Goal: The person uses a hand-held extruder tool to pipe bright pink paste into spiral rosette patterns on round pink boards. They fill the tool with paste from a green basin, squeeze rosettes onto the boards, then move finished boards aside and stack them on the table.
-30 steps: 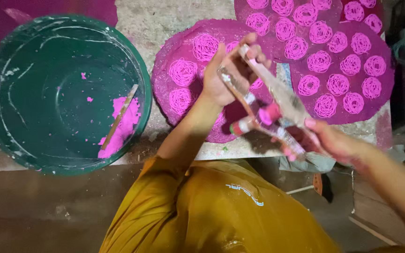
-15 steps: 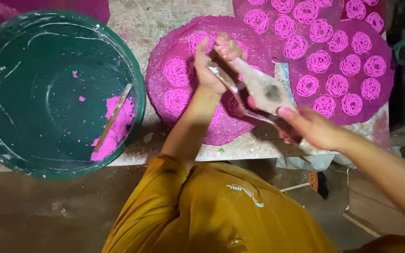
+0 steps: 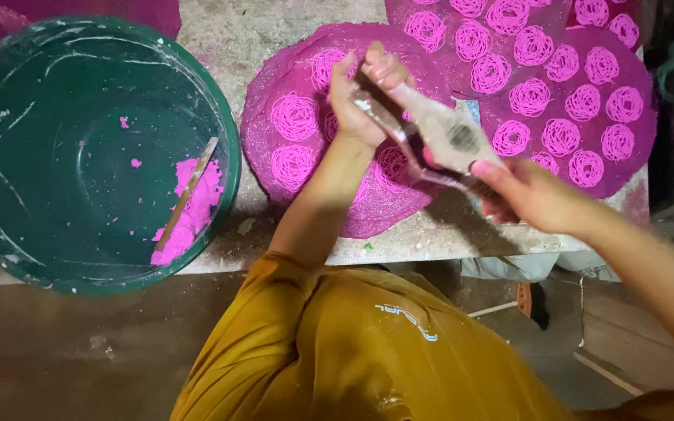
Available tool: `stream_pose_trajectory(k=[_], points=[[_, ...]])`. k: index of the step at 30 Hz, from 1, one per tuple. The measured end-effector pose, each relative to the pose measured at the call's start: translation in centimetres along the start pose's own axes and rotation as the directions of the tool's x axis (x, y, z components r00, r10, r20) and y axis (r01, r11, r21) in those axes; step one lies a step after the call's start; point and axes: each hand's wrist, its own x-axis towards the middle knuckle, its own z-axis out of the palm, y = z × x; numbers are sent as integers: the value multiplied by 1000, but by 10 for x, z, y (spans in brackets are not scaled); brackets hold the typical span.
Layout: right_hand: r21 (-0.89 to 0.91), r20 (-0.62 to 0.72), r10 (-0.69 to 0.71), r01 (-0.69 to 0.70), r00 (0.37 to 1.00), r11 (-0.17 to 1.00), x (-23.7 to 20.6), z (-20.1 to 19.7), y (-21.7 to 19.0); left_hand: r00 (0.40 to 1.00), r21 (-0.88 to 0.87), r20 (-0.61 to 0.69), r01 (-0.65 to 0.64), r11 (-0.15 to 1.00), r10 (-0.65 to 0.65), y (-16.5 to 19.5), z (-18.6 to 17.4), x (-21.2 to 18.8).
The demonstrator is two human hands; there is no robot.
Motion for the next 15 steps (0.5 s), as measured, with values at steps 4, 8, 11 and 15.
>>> stream_pose_trajectory(k=[4, 8, 11, 15], points=[[15, -133, -95, 98, 987, 995, 7, -2, 1, 999, -18, 37, -5, 1000, 6, -2, 4, 20], [91, -125, -184, 196, 975, 976, 21, 4, 8, 951, 163, -287, 169, 972, -117, 14, 1, 18], [111, -92, -215, 224, 972, 968, 24, 0, 17, 700, 370, -694, 548, 750, -169, 17, -18, -4], [95, -103, -227, 237, 968, 967, 30, 0, 26, 599, 511, -742, 796, 324, -302, 17, -51, -39]])
